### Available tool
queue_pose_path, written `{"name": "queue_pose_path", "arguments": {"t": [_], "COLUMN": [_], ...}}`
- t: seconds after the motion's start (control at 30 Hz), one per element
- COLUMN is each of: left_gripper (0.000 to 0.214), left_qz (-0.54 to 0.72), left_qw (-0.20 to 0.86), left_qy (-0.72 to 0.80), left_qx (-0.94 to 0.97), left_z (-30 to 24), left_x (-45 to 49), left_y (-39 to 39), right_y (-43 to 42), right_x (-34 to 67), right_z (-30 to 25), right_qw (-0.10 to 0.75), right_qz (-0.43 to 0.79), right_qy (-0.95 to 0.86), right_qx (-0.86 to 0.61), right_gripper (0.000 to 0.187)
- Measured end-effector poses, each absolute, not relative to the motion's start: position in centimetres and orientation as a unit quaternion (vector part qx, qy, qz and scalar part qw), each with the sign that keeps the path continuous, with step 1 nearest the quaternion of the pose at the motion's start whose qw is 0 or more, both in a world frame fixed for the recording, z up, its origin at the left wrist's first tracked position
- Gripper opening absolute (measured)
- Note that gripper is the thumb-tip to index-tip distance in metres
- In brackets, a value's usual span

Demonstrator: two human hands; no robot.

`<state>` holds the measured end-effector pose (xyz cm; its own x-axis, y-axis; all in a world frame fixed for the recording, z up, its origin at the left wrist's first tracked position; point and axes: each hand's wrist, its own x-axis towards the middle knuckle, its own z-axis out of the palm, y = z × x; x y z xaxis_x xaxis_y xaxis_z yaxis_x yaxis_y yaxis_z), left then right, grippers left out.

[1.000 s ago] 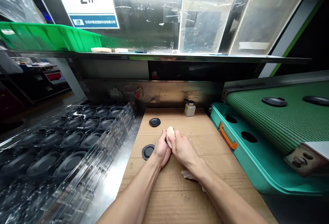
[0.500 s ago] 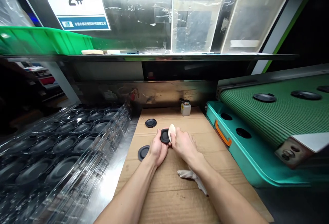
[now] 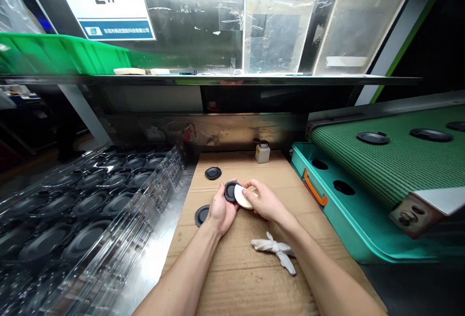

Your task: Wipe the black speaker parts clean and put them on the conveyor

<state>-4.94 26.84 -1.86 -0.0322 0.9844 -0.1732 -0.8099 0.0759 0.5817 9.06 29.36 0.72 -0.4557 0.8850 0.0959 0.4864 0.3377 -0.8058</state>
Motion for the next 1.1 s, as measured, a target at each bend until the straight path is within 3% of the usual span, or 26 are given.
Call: {"name": "queue_pose_path", "arguments": {"t": [0.13, 0.3, 0.43, 0.6, 0.77, 0.9, 1.0, 1.1], "left_gripper": [0.033, 0.038, 0.037, 0.038, 0.036, 0.037, 0.038, 0.04], "left_qz": [0.659, 0.642, 0.652, 0.647, 0.652, 0.652, 0.652, 0.646], "left_qw": [0.67, 0.681, 0.664, 0.663, 0.654, 0.671, 0.674, 0.679], "left_qy": [0.282, 0.288, 0.3, 0.306, 0.306, 0.296, 0.296, 0.288], "left_qx": [0.193, 0.204, 0.208, 0.219, 0.231, 0.191, 0.182, 0.199], "left_z": [-2.1, -2.0, -1.9, -2.1, -2.2, -2.1, -2.0, -2.0], "left_x": [-4.7, -4.7, -4.6, -4.4, -4.3, -4.4, -4.4, -4.3], "left_y": [26.6, 26.4, 26.5, 26.6, 26.6, 26.6, 26.7, 26.7], "right_y": [29.3, 29.7, 29.8, 30.1, 30.3, 29.9, 29.3, 28.8], "right_x": [8.2, 8.9, 9.1, 9.1, 8.8, 8.6, 8.4, 7.4], "right_z": [0.3, 0.6, 0.8, 0.6, 0.3, 0.4, 0.7, 0.7], "right_qw": [0.326, 0.267, 0.344, 0.302, 0.359, 0.305, 0.288, 0.299], "right_qz": [0.348, 0.364, 0.31, 0.392, 0.398, 0.382, 0.308, 0.156], "right_qy": [-0.771, -0.788, -0.771, -0.769, -0.74, -0.786, -0.821, -0.811], "right_qx": [-0.422, -0.418, -0.438, -0.406, -0.406, -0.379, -0.385, -0.478], "right_gripper": [0.022, 0.023, 0.024, 0.022, 0.023, 0.02, 0.022, 0.028]}}
